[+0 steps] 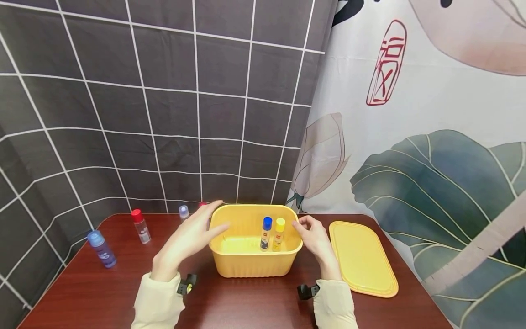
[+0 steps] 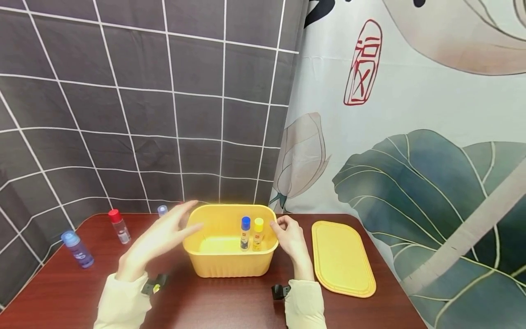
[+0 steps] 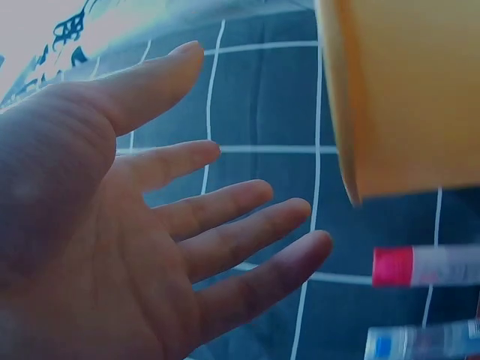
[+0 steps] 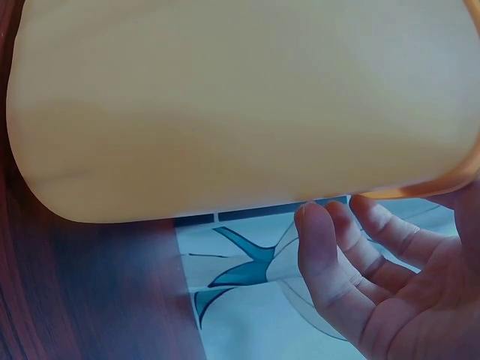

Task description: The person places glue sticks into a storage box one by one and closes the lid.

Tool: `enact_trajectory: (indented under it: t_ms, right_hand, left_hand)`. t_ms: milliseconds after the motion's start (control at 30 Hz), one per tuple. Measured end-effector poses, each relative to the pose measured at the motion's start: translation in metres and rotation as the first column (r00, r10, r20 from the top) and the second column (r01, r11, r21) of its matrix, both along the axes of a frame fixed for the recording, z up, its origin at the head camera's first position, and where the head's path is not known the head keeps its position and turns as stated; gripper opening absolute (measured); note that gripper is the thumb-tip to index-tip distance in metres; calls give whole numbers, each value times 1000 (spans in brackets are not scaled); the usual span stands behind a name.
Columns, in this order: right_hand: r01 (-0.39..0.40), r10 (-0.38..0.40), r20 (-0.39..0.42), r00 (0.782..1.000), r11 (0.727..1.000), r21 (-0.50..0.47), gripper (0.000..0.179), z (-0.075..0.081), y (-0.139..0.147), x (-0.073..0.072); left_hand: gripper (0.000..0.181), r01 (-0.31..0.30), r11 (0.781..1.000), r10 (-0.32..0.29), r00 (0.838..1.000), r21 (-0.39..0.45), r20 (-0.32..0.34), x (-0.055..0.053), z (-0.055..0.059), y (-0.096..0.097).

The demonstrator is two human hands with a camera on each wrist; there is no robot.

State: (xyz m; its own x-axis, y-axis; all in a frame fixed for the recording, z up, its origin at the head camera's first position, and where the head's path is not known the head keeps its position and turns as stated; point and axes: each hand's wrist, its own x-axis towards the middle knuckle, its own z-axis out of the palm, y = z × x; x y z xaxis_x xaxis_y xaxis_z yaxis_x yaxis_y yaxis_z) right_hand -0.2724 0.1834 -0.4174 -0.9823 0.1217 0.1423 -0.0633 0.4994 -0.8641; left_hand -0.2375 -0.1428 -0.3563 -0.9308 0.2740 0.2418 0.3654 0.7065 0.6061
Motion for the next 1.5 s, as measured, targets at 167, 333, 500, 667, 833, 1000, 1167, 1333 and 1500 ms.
enact_trajectory:
  t_ms: [167,333,500,667,833,1000,1167,1333,1500]
  right_hand:
    - [4,-4,-4,1000,1000,-3,22,-1,0,1]
    - [17,-17,-3,1000,1000,-3,21,-2,1,1]
    - [23,-23,-3,1000,1000,0,21,-3,2,3]
    - [24,-24,7,1000,1000,-7,22,-1,3,4]
    - [30,-30,13,999,1000,-5,22,0,3,3]
    - [33,-33,19,999,999,-4,21,-1,3,5]
    - [17,-17,25,1000,1000,-10,22,-4,1,3]
    - [15,-15,5,1000,1000,5,23,-3,2,0]
    - [3,-3,11,1000,1000,13,24,-1,1,0]
  left_hand:
    - [75,-43,999,44,998,-34,36,11,0,-21]
    - [75,-86,995,88,996,-55,30,18,3,-45]
    - [74,-138,987,138,990,-78,-9,23,1,-70]
    - [72,-215,970,214,977,-109,-28,29,-1,-92]
    - [71,-286,952,282,958,-109,-48,36,0,-107]
    - [67,-385,916,377,922,-113,-93,44,-2,-122]
    - [65,-476,873,464,878,-107,-114,50,-4,-140]
    - [64,-537,839,530,843,-87,-93,54,-7,-153]
    - [65,-584,808,585,811,-82,-17,53,-13,-163]
